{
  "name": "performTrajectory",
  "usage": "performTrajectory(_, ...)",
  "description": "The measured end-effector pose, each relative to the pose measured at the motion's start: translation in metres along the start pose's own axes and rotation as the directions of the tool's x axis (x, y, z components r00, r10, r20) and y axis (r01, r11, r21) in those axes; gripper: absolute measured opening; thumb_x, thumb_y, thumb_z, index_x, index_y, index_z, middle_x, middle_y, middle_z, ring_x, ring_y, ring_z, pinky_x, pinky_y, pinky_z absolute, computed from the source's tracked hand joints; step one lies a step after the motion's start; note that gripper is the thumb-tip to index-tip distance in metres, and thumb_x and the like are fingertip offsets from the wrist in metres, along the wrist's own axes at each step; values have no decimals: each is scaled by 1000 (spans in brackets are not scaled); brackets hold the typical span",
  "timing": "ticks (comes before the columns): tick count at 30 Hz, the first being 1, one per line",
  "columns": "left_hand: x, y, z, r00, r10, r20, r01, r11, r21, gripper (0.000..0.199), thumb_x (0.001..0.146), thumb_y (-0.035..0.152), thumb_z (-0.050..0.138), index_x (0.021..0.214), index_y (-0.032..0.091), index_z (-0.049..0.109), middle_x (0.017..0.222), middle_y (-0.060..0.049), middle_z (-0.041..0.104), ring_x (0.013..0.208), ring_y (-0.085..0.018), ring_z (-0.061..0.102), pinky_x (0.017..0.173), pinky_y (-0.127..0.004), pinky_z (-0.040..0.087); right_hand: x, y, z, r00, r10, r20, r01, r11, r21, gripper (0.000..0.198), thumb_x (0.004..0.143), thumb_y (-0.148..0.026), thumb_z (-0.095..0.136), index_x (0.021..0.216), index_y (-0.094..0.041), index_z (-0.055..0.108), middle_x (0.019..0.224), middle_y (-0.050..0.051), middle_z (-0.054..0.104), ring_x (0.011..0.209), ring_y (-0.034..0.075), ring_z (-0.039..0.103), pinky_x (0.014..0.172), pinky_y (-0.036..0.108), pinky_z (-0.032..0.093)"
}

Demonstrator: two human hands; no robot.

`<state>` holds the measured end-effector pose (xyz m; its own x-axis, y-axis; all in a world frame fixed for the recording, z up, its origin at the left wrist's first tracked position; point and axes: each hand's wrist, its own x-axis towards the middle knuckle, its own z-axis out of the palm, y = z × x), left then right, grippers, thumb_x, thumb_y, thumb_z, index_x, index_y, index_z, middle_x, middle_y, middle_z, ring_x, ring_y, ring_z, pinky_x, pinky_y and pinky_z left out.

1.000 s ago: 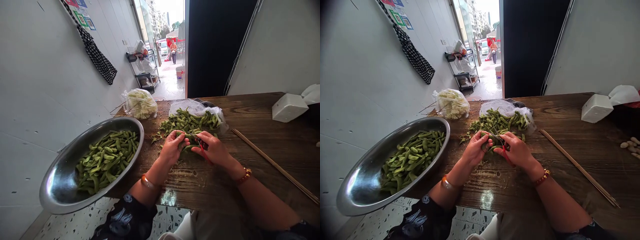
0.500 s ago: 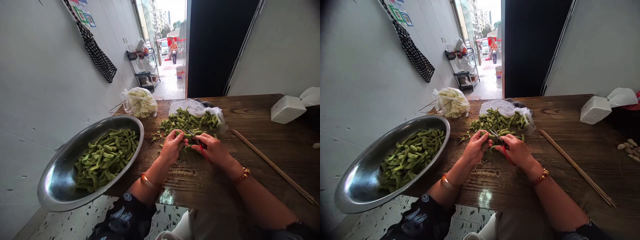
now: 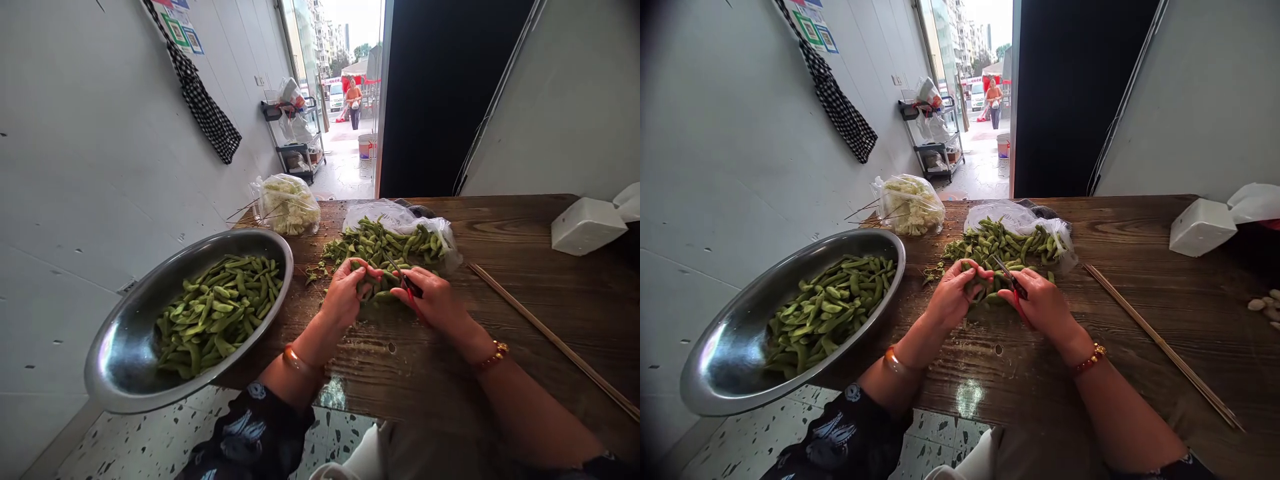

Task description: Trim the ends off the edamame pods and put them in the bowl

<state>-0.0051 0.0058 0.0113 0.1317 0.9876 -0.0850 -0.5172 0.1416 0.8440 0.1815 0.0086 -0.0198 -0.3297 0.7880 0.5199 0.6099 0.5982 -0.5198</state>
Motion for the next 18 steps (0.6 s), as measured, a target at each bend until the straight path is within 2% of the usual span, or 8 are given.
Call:
performTrajectory(3,-1,1,1,999,-33,19,33,999,-9,19,75,20,62,93,16,57,63,4,50,57,-8,51,58,-21,42,0,1,0,1000,-3,-19,3,1000,-8,35,87,-48,57,108,-20,62,97,8,67,88,23,65,78,37,53)
performTrajectory(6,-1,4,2,996,-78,31,79,996,-41,28,75,22,55,101,13,62,65,2,49,54,-8,45,52,-21,36,-1,2,0,1000,5,-24,-5,1000,-2,36,86,-48,58,110,-21,62,98,8,67,87,23,65,78,38,53)
performTrajectory(10,-3,6,3,990,-128,62,133,988,-82,43,67,14,52,108,12,64,71,-2,55,60,-9,48,56,-22,37,-1,3,0,999,26,-28,-27,1000,-7,38,86,-49,58,112,-22,62,97,8,67,85,23,65,77,38,54)
performTrajectory(14,-4,3,4,991,-110,78,111,994,-13,45,64,6,59,108,12,65,75,-1,59,65,-8,53,65,-22,41,-1,1,-1,1000,14,-16,-14,1000,2,37,86,-48,58,113,-22,61,101,8,67,89,24,65,78,37,53)
performTrajectory(18,-4,-1,5,989,-65,134,57,997,60,40,67,16,74,105,12,64,80,-3,64,69,-11,60,70,-25,45,1,0,-2,1000,12,-12,-12,1000,27,38,85,-48,60,112,-21,62,101,8,67,90,23,65,78,36,53)
